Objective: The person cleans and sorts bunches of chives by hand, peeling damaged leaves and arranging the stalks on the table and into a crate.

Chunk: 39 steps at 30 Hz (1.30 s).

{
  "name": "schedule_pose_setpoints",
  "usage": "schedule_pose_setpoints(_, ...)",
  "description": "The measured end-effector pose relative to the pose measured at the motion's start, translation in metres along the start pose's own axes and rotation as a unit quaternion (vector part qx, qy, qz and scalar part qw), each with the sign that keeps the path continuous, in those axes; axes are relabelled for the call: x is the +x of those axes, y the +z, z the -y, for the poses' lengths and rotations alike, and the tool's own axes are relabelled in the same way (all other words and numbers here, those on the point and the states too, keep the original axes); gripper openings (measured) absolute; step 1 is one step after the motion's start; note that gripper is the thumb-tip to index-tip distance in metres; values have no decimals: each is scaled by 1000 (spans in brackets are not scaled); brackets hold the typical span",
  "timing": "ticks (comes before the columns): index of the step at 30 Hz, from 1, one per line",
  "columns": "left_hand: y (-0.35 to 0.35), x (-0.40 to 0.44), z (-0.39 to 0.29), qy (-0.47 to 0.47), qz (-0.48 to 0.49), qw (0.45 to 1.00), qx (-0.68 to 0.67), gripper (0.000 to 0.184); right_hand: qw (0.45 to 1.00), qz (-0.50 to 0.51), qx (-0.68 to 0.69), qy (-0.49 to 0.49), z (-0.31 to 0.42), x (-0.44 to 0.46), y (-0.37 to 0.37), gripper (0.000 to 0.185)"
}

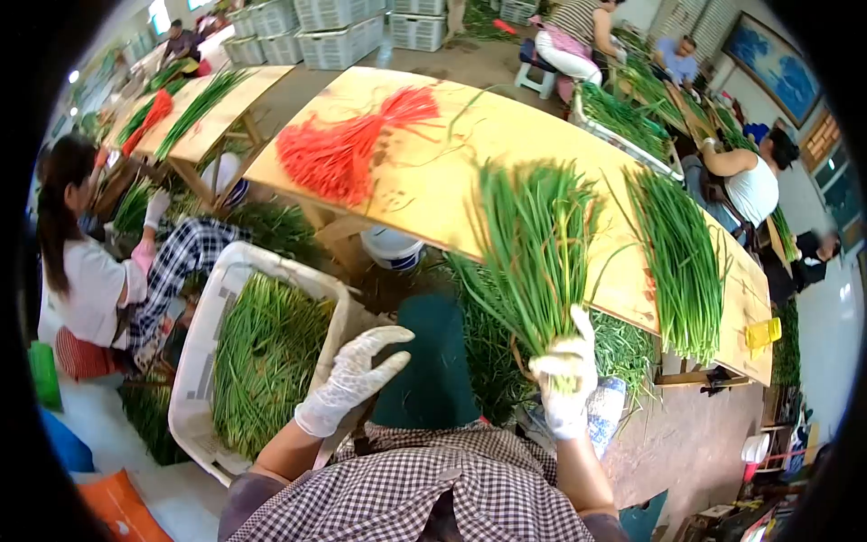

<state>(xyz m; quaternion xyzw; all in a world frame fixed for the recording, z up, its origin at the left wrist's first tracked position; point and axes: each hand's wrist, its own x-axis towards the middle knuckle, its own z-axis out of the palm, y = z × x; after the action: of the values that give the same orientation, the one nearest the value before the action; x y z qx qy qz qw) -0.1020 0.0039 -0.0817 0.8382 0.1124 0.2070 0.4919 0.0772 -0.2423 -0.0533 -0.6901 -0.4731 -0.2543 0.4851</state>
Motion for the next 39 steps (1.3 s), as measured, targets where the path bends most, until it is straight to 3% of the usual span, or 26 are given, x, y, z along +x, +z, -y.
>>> schedule_pose_setpoints(1,10,13,-3,3,34,999,-22,28,996,-27,24,86,2,-3,-10,27)
schedule_pose_setpoints(3,29,36,-6,2,98,994,-46,25,989,-63,62,120,7,6,-28,26)
schedule_pose_setpoints(4,34,46,-10,6,107,993,-46,25,977,-67,51,193,4,-2,-35,24)
schedule_pose_setpoints(5,39,55,-16,-93,216,966,-105,24,966,-119,106,205,-5,-5,-37,26)
schedule_pose_setpoints(6,45,62,-20,-190,318,914,-162,24,947,-169,171,215,-9,-1,-38,27)
schedule_pose_setpoints(8,66,60,-20,-211,388,831,-337,30,888,-273,312,200,-9,10,-45,29)
schedule_pose_setpoints(10,96,52,-19,-220,434,773,-407,35,828,-327,336,308,19,41,-56,30)
schedule_pose_setpoints(12,140,40,-19,-254,426,655,-570,58,846,-297,298,328,-3,21,-65,31)
schedule_pose_setpoints(14,160,37,-54,-241,410,619,-625,78,963,-128,46,233,10,7,-66,26)
schedule_pose_setpoints(15,179,31,-51,-191,416,570,-682,94,981,-76,-76,159,17,0,-66,26)
schedule_pose_setpoints(16,187,32,-75,-197,378,558,-711,106,998,-46,32,4,14,-3,-64,23)
schedule_pose_setpoints(18,178,42,-118,-196,317,493,-786,117,997,-39,56,37,30,-21,-59,18)
schedule_pose_setpoints(20,186,55,-117,-196,266,513,-792,124,990,-46,116,-59,25,-37,-52,27)
schedule_pose_setpoints(23,168,82,-120,-113,205,574,-785,106,972,-31,174,-154,27,-43,-56,25)
schedule_pose_setpoints(26,135,115,-148,-92,105,695,-705,87,965,39,150,-214,30,-42,-72,30)
schedule_pose_setpoints(27,120,126,-167,-103,54,742,-660,80,965,70,133,-215,29,-39,-76,32)
schedule_pose_setpoints(28,107,161,-155,-104,149,767,-615,59,961,105,132,-220,30,-30,-81,34)
schedule_pose_setpoints(29,96,181,-166,-85,98,834,-536,48,970,133,92,-183,26,-25,-80,37)
schedule_pose_setpoints(30,83,195,-190,-94,85,848,-515,51,975,163,48,-147,22,-21,-79,42)
schedule_pose_setpoints(32,65,227,-218,76,47,905,-415,61,976,170,97,-100,18,21,-104,47)
schedule_pose_setpoints(33,55,236,-236,178,55,911,-368,52,984,133,80,-87,13,34,-116,49)
schedule_pose_setpoints(34,48,242,-265,149,1,938,-314,36,991,98,64,-70,11,45,-126,52)
schedule_pose_setpoints(36,47,251,-283,265,-30,917,-297,25,996,-35,80,8,20,102,-132,73)
schedule_pose_setpoints(37,49,256,-287,267,-29,917,-296,25,991,-89,93,33,23,134,-132,82)
schedule_pose_setpoints(39,53,263,-292,263,-26,897,-354,30,993,-68,93,25,18,189,-124,96)
